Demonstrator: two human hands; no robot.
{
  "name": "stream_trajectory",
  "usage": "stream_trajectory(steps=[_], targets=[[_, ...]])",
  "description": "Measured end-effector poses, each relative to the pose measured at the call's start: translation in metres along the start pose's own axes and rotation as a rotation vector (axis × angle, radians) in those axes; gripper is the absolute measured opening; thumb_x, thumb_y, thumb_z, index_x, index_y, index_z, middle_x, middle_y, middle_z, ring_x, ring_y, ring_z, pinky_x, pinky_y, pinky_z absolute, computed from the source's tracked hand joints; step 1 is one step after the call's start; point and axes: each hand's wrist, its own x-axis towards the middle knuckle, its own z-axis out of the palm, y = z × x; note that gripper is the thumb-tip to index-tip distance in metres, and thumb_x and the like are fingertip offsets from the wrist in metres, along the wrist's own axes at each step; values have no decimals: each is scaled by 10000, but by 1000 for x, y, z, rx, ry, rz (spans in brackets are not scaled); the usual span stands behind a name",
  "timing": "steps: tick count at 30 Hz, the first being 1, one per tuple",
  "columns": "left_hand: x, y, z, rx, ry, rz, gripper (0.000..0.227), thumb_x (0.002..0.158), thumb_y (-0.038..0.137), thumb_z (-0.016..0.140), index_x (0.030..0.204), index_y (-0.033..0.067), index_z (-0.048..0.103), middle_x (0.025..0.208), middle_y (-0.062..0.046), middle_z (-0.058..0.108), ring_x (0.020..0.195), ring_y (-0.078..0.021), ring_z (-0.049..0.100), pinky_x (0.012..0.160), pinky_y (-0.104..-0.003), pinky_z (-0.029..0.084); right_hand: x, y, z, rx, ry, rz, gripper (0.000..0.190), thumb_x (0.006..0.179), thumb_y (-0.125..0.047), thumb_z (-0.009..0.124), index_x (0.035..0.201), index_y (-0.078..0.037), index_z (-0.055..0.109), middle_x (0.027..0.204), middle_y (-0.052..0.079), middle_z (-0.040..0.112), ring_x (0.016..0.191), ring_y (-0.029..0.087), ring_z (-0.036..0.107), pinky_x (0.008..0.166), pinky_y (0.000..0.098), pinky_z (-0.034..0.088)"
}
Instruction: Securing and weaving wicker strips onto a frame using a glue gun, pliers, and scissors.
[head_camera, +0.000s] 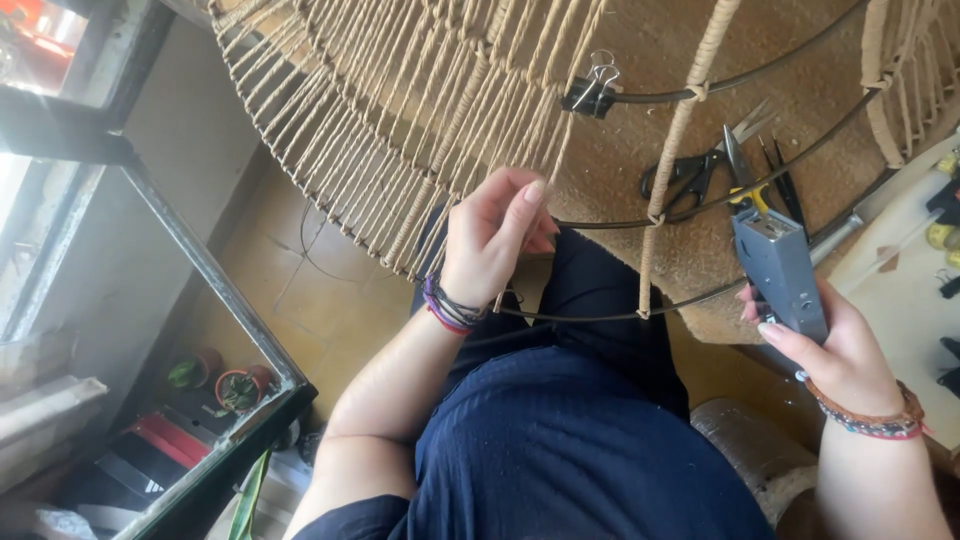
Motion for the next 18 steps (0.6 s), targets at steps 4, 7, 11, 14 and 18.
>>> stream_trajectory(steps=[4,7,11,14,18], targets=[[-3,2,-2,101,77,25,183,990,91,594,1107,6,706,790,-30,751,527,-90,616,491,-196,483,2,11,-2,79,-4,-13,623,821,-23,522,1435,71,475,1161,201,654,923,266,635,835,384,521],[-9,4,-3,166,116,44,180,983,85,597,1100,3,707,807,-35,763,521,-93,614,484,-198,483,0,19,-2,136,3,-15,639,830,-25,501,1459,79,454,1168,212,638,928,272,619,834,390,515],[-15,7,0,240,151,92,175,973,77,603,1088,-2,708,831,-44,781,513,-98,610,475,-202,483,-8,29,-4,218,51,-12,664,843,-28,469,1495,90,423,1178,229,613,937,280,596,833,399,506],[-22,24,3,381,307,270,215,859,-67,744,1062,-20,688,933,-84,727,728,-181,650,701,-285,538,-17,40,-4,255,157,-19,462,936,-63,474,1384,49,500,1181,181,630,934,222,573,836,329,451],[-24,39,28,349,150,407,235,830,-75,773,1034,4,688,1006,-113,706,876,-262,674,815,-352,558,-27,57,-1,265,307,30,529,959,-28,484,1474,72,418,1215,172,598,942,205,547,839,314,438]])
